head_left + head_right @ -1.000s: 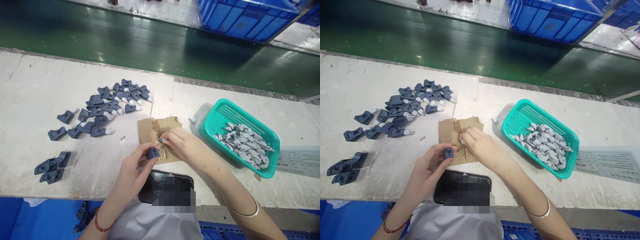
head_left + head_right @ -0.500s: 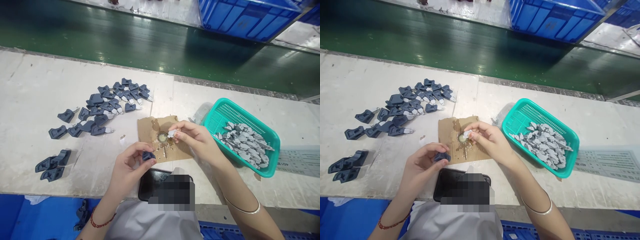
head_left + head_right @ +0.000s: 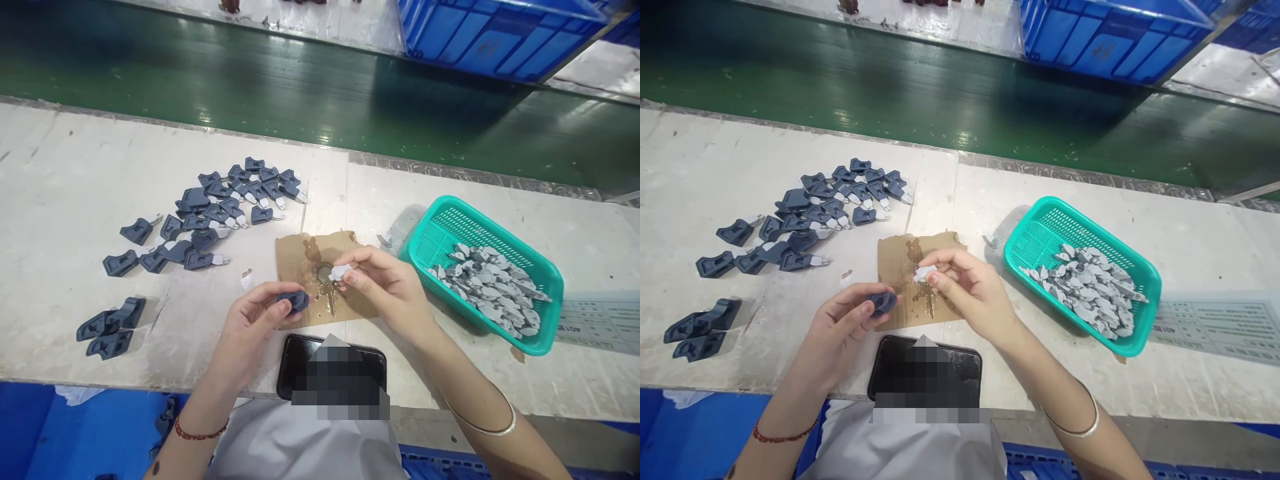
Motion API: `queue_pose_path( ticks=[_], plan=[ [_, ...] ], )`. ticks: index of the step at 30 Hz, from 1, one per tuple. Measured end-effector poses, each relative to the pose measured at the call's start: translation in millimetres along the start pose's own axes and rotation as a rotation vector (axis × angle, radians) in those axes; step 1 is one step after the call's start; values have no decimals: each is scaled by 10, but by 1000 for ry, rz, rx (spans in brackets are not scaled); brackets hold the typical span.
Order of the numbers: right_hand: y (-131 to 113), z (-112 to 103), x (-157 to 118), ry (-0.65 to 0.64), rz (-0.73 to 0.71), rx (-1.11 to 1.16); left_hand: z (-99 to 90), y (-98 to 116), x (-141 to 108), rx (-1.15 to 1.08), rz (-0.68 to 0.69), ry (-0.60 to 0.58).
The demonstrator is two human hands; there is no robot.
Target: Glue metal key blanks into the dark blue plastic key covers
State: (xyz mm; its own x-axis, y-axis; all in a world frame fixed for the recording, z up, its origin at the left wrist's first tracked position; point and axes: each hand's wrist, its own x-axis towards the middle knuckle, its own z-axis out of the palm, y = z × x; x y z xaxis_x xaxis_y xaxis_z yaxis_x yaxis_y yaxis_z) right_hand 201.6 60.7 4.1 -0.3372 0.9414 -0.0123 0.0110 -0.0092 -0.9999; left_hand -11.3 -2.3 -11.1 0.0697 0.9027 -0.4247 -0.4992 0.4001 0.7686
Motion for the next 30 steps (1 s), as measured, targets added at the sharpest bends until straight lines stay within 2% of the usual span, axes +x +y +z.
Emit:
queue_pose_path(
  ticks=[5, 9, 13, 25, 30],
  plan=[
    [-9, 177, -87, -42, -68, -69, -29, 32, 21, -127, -83, -21],
    [-32, 239, -99, -73, -228, -220, -40, 67, 35, -235, -148, -26],
    [-43, 253, -90, -104, -364, -329, -21, 78, 48, -204, -141, -16],
    [-23, 277, -66, -137, -403, -412, 11, 76, 49, -170, -135, -15],
    [-19, 269, -73, -144, -468, -467, 2, 66, 44, -148, -133, -26]
  ],
)
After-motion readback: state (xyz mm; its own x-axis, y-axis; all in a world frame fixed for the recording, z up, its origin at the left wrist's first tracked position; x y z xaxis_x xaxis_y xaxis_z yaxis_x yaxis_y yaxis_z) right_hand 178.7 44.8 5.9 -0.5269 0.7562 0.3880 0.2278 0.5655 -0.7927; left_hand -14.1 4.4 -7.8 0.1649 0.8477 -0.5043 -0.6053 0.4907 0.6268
